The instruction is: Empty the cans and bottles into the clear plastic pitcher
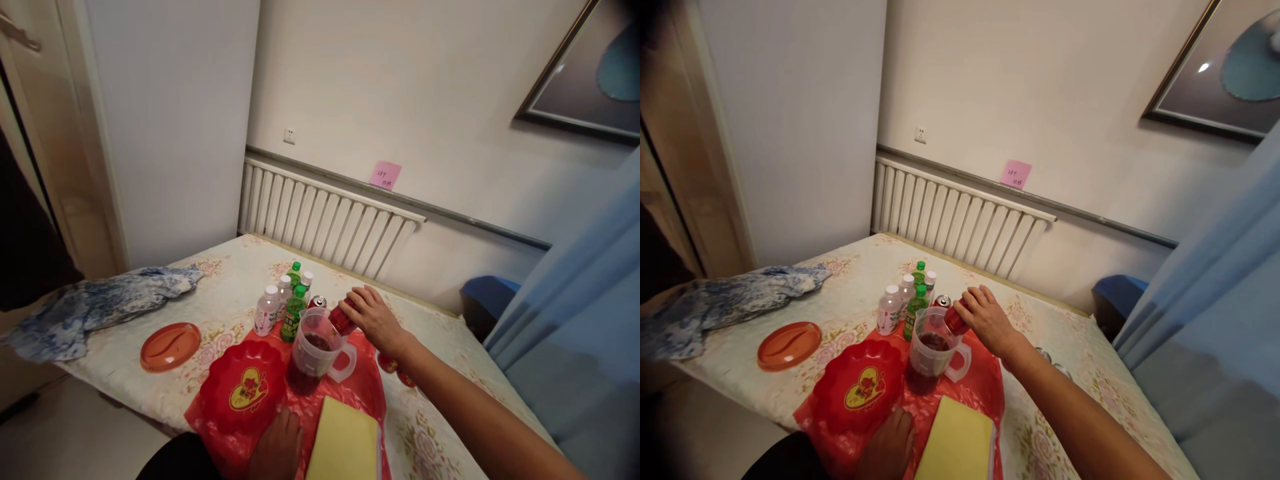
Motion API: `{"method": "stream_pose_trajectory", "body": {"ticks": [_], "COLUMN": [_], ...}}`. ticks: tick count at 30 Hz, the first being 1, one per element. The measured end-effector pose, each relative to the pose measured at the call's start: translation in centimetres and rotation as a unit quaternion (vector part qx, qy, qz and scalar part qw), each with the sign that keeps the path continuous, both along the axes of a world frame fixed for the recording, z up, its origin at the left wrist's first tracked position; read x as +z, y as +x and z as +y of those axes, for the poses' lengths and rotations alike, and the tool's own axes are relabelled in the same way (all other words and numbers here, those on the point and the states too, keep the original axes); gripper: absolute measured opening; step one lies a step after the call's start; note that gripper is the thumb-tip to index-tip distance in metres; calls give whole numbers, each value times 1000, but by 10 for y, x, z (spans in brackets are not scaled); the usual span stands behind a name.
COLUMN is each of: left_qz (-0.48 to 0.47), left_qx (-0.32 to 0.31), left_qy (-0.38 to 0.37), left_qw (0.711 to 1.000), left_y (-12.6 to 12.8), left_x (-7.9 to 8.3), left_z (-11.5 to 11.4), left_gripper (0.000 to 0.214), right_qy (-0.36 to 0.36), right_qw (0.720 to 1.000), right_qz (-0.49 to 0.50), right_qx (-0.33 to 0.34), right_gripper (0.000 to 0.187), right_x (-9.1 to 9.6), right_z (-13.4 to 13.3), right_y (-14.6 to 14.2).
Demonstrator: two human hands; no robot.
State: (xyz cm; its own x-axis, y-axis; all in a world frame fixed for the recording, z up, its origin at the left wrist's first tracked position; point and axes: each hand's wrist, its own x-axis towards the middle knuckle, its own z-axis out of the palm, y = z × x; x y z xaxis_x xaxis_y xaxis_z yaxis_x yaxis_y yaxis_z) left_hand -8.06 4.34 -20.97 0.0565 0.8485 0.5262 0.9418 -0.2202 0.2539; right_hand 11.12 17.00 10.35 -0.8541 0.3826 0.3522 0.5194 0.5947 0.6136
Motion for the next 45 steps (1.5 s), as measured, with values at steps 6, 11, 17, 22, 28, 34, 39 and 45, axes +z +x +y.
{"method": "stream_pose_trajectory", "body": {"ticks": [6, 11, 17, 22, 28, 34, 39, 45], "left_qz": [3, 12, 13, 6, 21, 16, 16, 24], "left_qx": [2, -1, -9, -4, 7, 2, 5, 5], "left_qy": [3, 10, -16, -3, 20, 24, 26, 34], "left_qw": [1000, 1000, 1000, 1000, 1000, 1000, 1000, 999], "left_y": [-1, 0, 0, 0, 1, 1, 1, 1], "left_x": [3, 3, 3, 1, -7, -4, -1, -2], "left_z": [-1, 0, 0, 0, 1, 0, 0, -1], "left_gripper": [25, 24, 29, 26, 23, 24, 24, 27], "right_qy": [-6, -15, -9, -1, 2, -15, -16, -47], "right_qw": [1000, 1000, 1000, 1000, 1000, 1000, 1000, 996], "right_qz": [10, 18, 10, 2, -3, 11, 7, 68], "right_qx": [5, 10, 8, 8, 5, 11, 7, 15], "right_gripper": [34, 34, 33, 32, 31, 33, 35, 41], "right_x": [2, 3, 3, 3, 4, 5, 3, -9], "right_z": [-1, -1, -1, 0, -1, -2, -1, 11], "right_y": [-2, -4, -5, -5, -7, -7, -6, 2]}}
